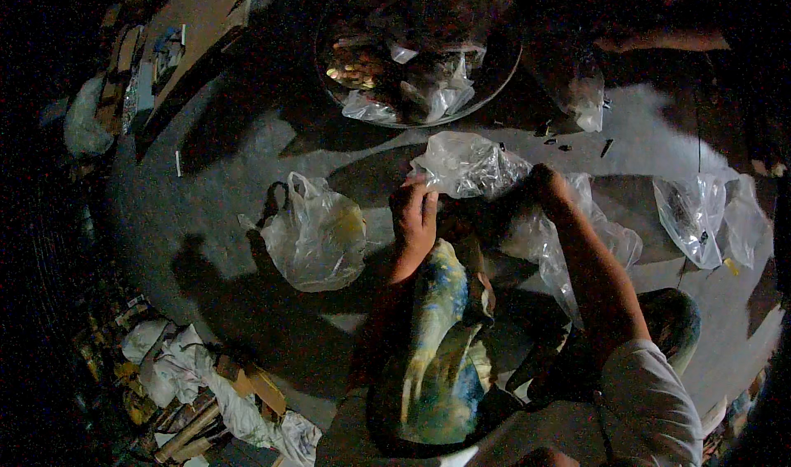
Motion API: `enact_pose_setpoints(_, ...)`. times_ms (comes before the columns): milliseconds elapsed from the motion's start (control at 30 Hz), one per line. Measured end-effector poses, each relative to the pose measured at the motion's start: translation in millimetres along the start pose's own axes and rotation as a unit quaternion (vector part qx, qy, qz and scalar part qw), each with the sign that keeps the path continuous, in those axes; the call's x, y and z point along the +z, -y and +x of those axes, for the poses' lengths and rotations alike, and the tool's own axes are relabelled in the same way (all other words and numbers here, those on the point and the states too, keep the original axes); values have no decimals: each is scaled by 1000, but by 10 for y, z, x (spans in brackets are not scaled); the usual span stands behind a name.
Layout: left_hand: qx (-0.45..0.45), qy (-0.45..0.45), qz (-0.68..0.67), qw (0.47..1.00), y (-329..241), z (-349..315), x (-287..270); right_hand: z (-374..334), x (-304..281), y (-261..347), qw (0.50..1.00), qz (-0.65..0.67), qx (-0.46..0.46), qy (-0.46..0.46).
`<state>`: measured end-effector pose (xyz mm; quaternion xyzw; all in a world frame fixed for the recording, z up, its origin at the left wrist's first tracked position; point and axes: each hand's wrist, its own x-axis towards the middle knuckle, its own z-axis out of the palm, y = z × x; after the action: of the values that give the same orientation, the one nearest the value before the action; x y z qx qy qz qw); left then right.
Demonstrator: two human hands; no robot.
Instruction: The person sorts small hardware components and metal parts into plastic bags by hand while sitting on the floor.
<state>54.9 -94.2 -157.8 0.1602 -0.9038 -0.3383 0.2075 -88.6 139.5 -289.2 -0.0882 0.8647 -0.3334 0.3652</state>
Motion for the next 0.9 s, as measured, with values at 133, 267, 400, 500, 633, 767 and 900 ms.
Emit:
enact_pose_setpoints(133, -84, 67, -64, 992, -294, 73, -118, 67, 24, -501, 901, 405, 138, 67)
enact_pose_setpoints(267, -66, -62, 44, 995, -361, 116, -669, -171, 151, 132, 899, -267, -334, 95)
enact_pose_setpoints(400, -159, -106, 97, 977, 104, 235, -860, -269, 12, 178, 996, -20, -27, 83)
enact_pose_setpoints(500, -159, -57, 147, 974, 85, 397, -645, -199, -11, 74, 990, -82, -89, 69)
enact_pose_setpoints(633, -47, 78, 92, 992, -15, 832, -33, -135, -10, -200, 992, -48, -94, 62)
enact_pose_setpoints(767, -19, 68, 107, 992, 66, 1343, 511, -239, -69, 165, 997, -14, -15, 70)
enact_pose_setpoints(900, -101, 144, 106, 979, 574, 1574, 750, -76, 235, 70, 998, -49, -35, 30)
